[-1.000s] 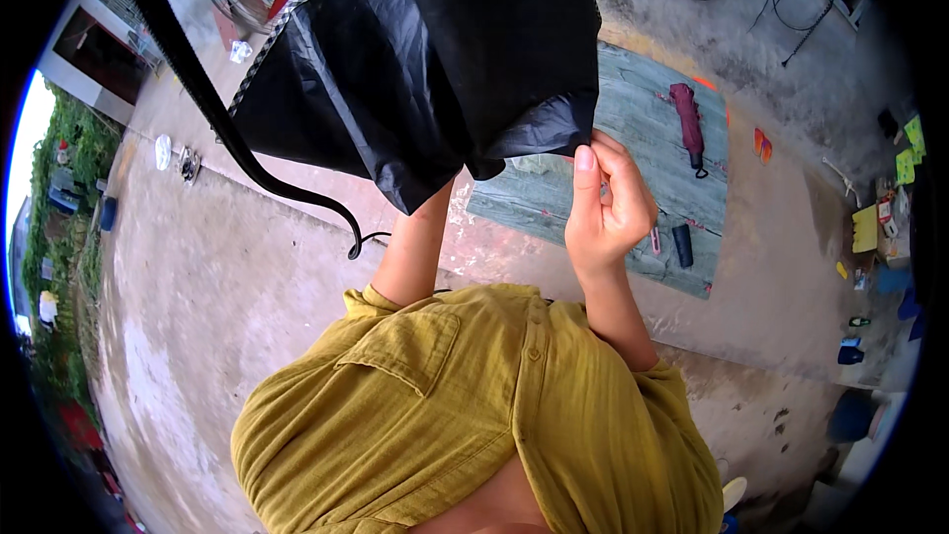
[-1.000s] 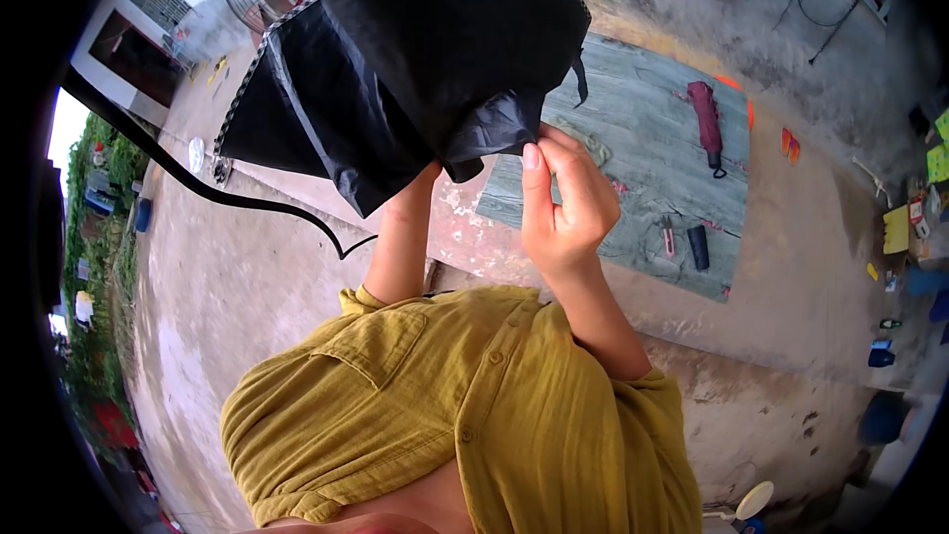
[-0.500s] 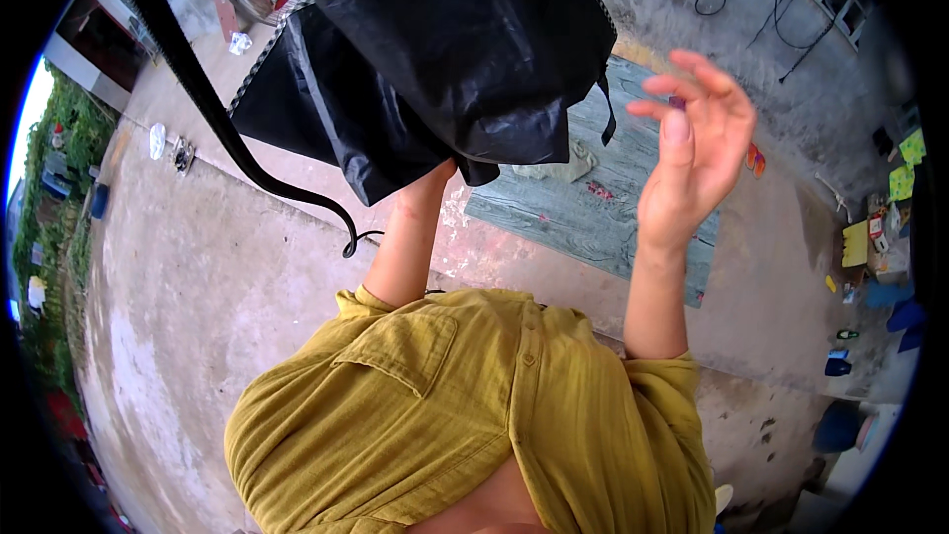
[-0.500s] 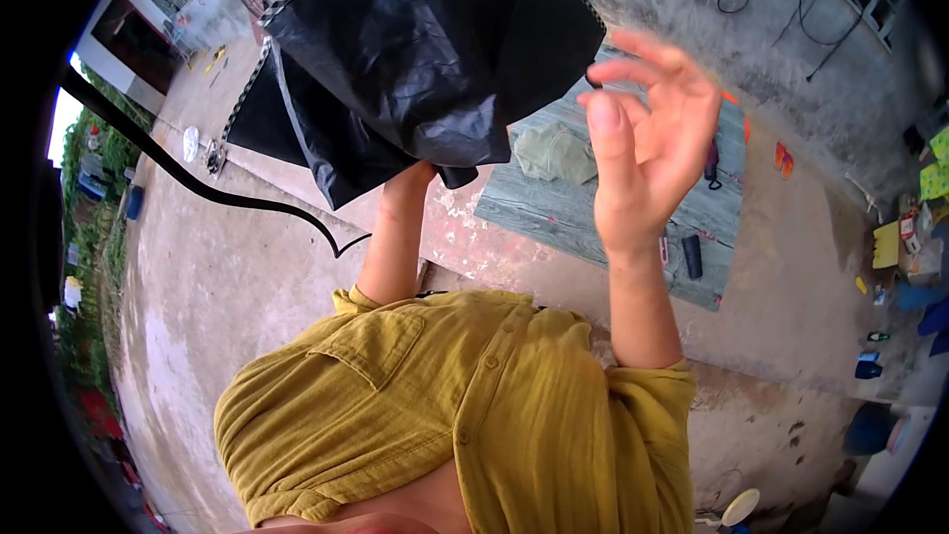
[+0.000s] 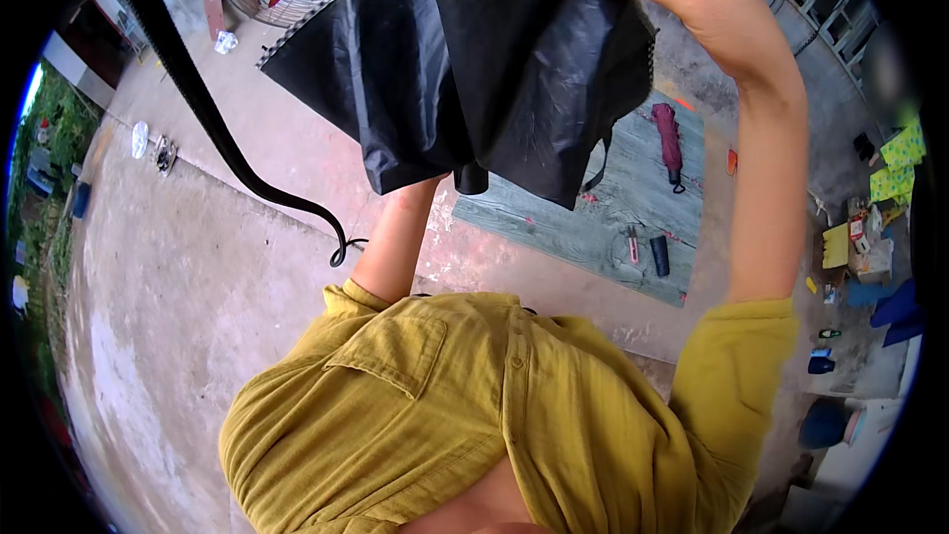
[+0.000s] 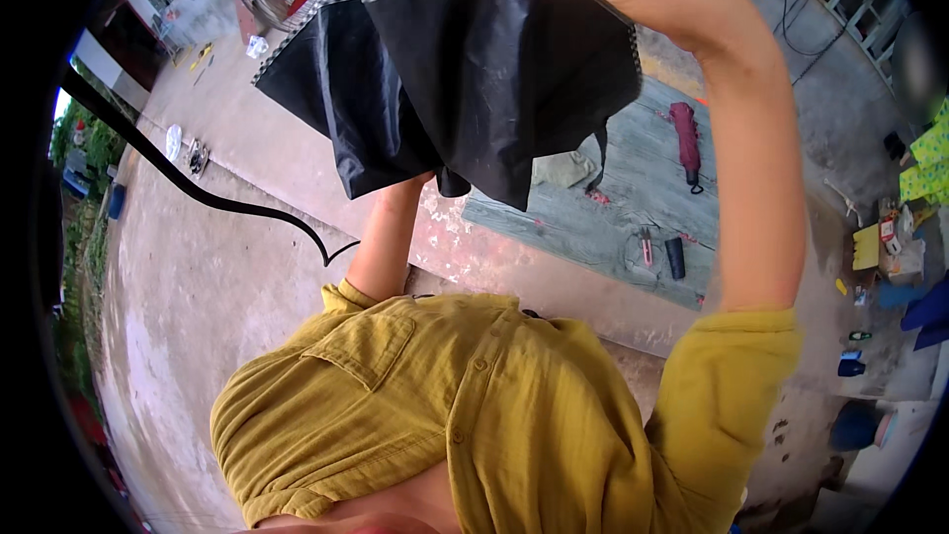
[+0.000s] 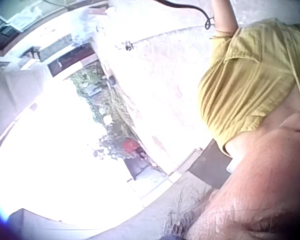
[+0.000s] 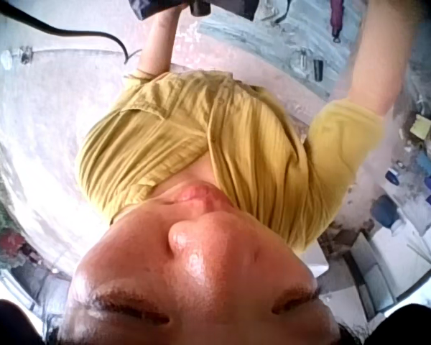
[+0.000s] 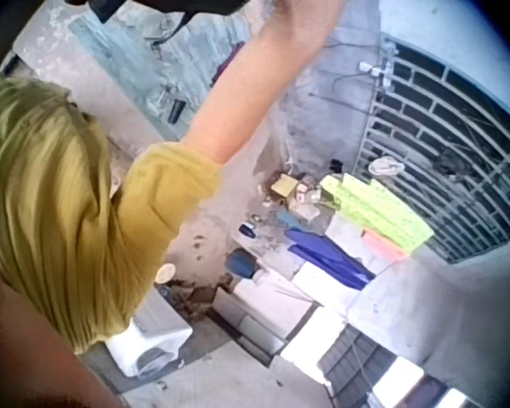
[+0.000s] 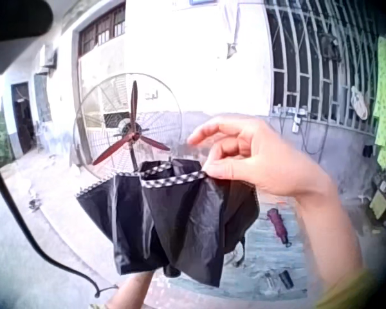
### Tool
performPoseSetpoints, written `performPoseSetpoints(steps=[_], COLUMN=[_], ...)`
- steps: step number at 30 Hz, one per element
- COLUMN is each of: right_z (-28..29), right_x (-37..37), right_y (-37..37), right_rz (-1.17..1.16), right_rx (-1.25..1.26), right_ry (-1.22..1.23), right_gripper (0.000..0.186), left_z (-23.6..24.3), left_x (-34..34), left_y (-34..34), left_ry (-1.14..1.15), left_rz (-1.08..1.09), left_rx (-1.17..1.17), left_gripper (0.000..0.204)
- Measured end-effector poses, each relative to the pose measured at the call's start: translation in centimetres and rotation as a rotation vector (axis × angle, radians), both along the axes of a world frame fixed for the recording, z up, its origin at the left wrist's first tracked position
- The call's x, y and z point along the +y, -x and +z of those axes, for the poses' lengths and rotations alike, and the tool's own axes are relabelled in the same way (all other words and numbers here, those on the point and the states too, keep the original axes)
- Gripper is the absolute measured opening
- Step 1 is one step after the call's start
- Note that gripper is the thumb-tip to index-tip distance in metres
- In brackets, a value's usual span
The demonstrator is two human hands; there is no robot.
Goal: The person folds a black umbrella by hand, collapsing the canopy and aligning the ribs. They then wrap the folded umbrella with a strap and secure it to the handle, completing the folding process.
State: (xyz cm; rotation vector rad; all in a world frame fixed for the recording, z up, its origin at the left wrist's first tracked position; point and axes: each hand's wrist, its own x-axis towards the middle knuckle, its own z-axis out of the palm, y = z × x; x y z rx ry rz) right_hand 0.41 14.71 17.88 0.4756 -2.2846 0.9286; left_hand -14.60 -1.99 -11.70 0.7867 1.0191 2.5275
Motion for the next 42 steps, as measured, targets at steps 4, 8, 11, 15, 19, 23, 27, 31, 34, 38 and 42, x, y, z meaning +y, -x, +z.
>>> performPoseSetpoints(steps=[4,8,11,15,19,23,27,31,34,38,42], right_z=[-2.1,-10.6,-18.9,-25.4,-25.2,-17.3,-12.8,-10.7,-10.3,-12.1,-15.4], right_x=[1.3,2.0,0.2,-3.1,-2.9,-2.8,-5.4,-7.0,-7.4,-10.3,-10.3], right_y=[-0.7,-2.4,-2.1,0.8,0.5,-3.1,-4.5,-2.1,-1.6,-1.7,0.1], right_rz=[-0.189,-0.363,-0.278,0.133,-0.276,-0.356,-0.328,-0.306,-0.173,-0.229,-0.421], right_rx=[0.562,0.083,-0.379,-0.350,-0.466,-0.368,0.246,0.286,0.212,0.279,0.206], right_ry=[0.318,0.538,0.760,1.331,0.702,0.596,0.457,0.411,0.516,-0.142,-0.281], right_gripper=[0.015,0.018,0.025,0.027,0.021,0.018,0.006,0.011,0.012,0.045,0.042], left_z=[-0.1,6.1,4.6,3.6,3.4,3.2,2.4,2.1,2.2,2.0,1.9], left_x=[1.6,3.8,6.1,7.3,8.0,8.1,7.1,5.6,5.1,3.3,2.9], left_y=[0.0,-2.1,-2.3,-1.5,-0.9,0.1,0.1,0.6,1.1,1.7,1.9], left_ry=[0.036,0.575,0.380,0.490,0.545,0.567,0.556,0.554,0.553,0.574,0.587], left_rz=[0.024,0.012,0.351,0.437,0.425,0.428,0.379,0.360,0.344,0.371,0.367], left_rx=[0.033,-0.146,0.278,0.483,0.491,0.510,0.539,0.556,0.570,0.575,0.586], left_gripper=[0.045,0.034,0.042,0.042,0.043,0.043,0.044,0.044,0.045,0.045,0.046])
